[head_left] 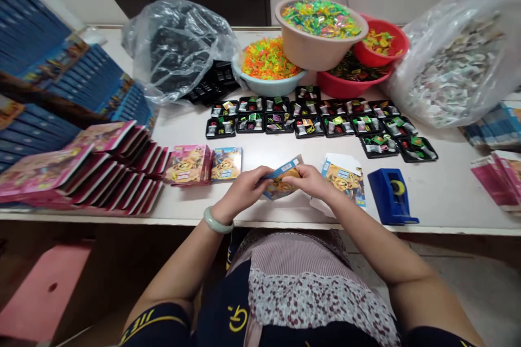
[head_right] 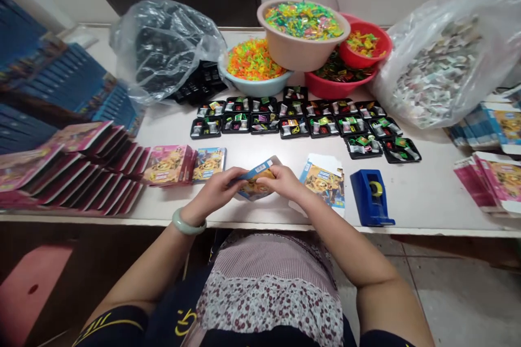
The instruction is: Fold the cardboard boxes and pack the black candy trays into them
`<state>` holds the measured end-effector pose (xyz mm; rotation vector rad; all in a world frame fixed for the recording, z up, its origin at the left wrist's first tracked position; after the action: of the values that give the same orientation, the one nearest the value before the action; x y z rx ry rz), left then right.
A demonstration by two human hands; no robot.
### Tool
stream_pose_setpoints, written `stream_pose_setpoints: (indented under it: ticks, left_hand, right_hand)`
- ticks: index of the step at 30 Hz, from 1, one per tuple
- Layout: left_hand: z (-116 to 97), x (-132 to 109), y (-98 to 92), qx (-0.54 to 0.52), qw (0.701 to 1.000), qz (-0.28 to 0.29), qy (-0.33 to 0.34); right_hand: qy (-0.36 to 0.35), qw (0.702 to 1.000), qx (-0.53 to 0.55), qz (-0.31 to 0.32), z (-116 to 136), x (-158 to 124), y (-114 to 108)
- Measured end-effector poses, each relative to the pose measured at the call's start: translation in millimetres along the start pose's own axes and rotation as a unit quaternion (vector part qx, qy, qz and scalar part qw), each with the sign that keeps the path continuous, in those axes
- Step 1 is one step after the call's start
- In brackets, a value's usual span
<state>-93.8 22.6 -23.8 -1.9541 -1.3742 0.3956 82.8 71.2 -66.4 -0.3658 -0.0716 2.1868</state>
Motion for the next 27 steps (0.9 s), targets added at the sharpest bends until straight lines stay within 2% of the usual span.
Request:
stream_pose_setpoints:
  ticks: [3,8,11,15,19,24,26,27]
  left_hand:
    - [2.8,-4.0,-0.4,0.024,1.0,-0.001,0.019]
    - [9.3,-10.4,-0.6,0.044,0.998,-0.009,0.042]
    - [10.6,-12.3,0.1,0.033,0.998,-0.014,0.048]
    - [7.5,-13.5,1.4,0.05,0.996,-0.005,0.07]
    - [10.2,-14.4,1.0,0.044,0.997,0.006,0.063]
    - [18.9,-18.1,3.3,0.068,0.996,-0.043,0.042]
    - [23.7,-22.0,5.5,0.066,0.996,-0.064,0.018]
    - [26.6,-24.5,6.0,0.053,0.996,-0.078,0.001]
  right_hand:
    - [-0.001,1.0,-0.027,-0.007,-5.1,1.7,3.3]
    - [0.004,0.994,0.073,0.079,-8.7,0.8,13.6]
    - [0.025,0.99,0.077,0.117,-8.0,-0.7,17.7]
    - [0.01,0.994,0.017,0.109,-2.5,-2.8,14.7]
    - [0.002,0.993,-0.015,0.119,1.7,1.9,16.0]
    - [-0.025,0.989,-0.047,0.141,7.5,8.9,26.5]
    - [-0.063,0.989,-0.066,0.113,13.1,1.6,27.4]
    - [-0.089,0.99,-0.081,0.075,16.0,-5.0,25.6]
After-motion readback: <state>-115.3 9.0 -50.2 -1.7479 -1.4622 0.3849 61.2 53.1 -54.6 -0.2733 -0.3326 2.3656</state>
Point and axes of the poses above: each hand's wrist, its own x-axis towards the middle knuckle, its own y-axis out of the palm, z = x × y, the point moved 4 cm from there along x, towards the middle knuckle, and after that the axes turned 4 degrees about z, right-handed, at the moved point
